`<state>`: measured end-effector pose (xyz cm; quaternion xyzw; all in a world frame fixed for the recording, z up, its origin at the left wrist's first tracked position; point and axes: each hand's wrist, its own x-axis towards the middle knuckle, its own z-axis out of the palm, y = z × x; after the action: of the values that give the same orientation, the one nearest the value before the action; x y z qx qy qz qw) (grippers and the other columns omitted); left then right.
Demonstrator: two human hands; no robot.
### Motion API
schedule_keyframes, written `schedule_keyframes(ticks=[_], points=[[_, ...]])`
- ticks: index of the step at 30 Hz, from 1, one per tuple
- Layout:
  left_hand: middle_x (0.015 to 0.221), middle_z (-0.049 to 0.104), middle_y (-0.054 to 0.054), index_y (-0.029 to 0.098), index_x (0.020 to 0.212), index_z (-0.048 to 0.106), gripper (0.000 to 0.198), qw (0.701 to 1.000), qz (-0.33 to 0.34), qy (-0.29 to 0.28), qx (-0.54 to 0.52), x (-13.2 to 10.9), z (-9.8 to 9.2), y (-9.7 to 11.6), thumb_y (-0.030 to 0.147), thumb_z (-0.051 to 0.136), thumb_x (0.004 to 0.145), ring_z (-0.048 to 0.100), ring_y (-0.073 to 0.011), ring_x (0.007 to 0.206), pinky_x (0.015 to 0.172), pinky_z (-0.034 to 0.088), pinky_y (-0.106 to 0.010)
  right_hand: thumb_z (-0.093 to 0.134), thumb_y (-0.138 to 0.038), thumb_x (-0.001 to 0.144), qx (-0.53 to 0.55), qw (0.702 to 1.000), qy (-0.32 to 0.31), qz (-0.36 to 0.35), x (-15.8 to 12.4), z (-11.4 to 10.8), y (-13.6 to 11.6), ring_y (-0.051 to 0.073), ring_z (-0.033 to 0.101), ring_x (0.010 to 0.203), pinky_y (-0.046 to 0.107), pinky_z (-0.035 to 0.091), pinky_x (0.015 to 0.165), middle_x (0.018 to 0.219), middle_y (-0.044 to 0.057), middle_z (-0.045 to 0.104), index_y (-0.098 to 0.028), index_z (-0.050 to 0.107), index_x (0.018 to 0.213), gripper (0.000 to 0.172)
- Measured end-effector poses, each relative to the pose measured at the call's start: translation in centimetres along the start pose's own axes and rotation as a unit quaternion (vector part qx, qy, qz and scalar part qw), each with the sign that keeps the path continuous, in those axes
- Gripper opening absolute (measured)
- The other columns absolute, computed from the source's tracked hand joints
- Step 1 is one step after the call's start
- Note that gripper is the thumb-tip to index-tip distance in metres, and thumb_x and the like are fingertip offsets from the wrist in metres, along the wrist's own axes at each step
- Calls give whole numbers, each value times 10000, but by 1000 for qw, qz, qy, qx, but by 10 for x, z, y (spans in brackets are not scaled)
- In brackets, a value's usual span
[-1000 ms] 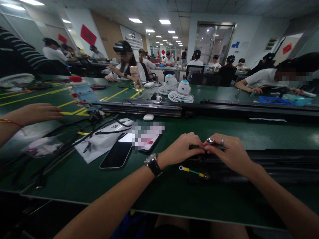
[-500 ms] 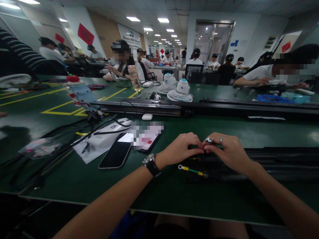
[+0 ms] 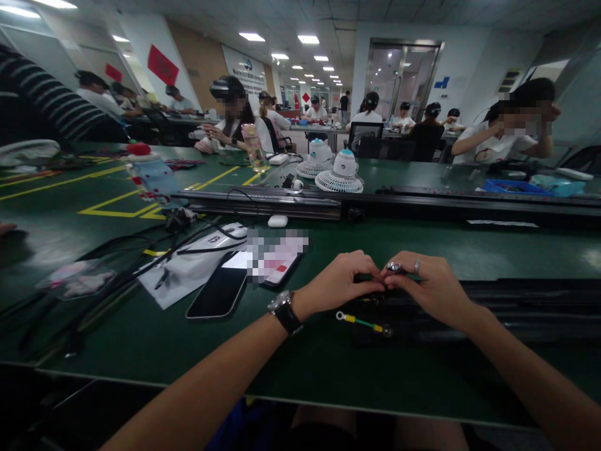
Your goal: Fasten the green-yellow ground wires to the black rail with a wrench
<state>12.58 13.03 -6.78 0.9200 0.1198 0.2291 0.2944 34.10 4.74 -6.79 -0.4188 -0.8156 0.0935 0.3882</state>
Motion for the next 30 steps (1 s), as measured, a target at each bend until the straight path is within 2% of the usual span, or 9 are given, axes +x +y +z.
schedule_keyframes(ticks=[17, 30], points=[[860, 633, 4, 171, 941, 695, 157, 999, -41, 2, 13, -1, -5, 1, 319, 739, 914, 563, -146, 849, 757, 381, -247, 655, -178, 973, -4, 999, -26, -28, 9, -1, -1, 159, 662, 772, 268, 488, 714, 853, 16, 707, -188, 683, 911, 70], [951, 689, -18, 193, 1007, 707, 161, 999, -36, -23, -8, -4, -5, 1, 315, 744, 909, 577, -177, 973, 847, 414, -278, 609, -173, 995, 4, 998, -48, -33, 4, 0, -4, 167, 672, 778, 279, 491, 710, 864, 19, 711, -201, 666, 928, 93]])
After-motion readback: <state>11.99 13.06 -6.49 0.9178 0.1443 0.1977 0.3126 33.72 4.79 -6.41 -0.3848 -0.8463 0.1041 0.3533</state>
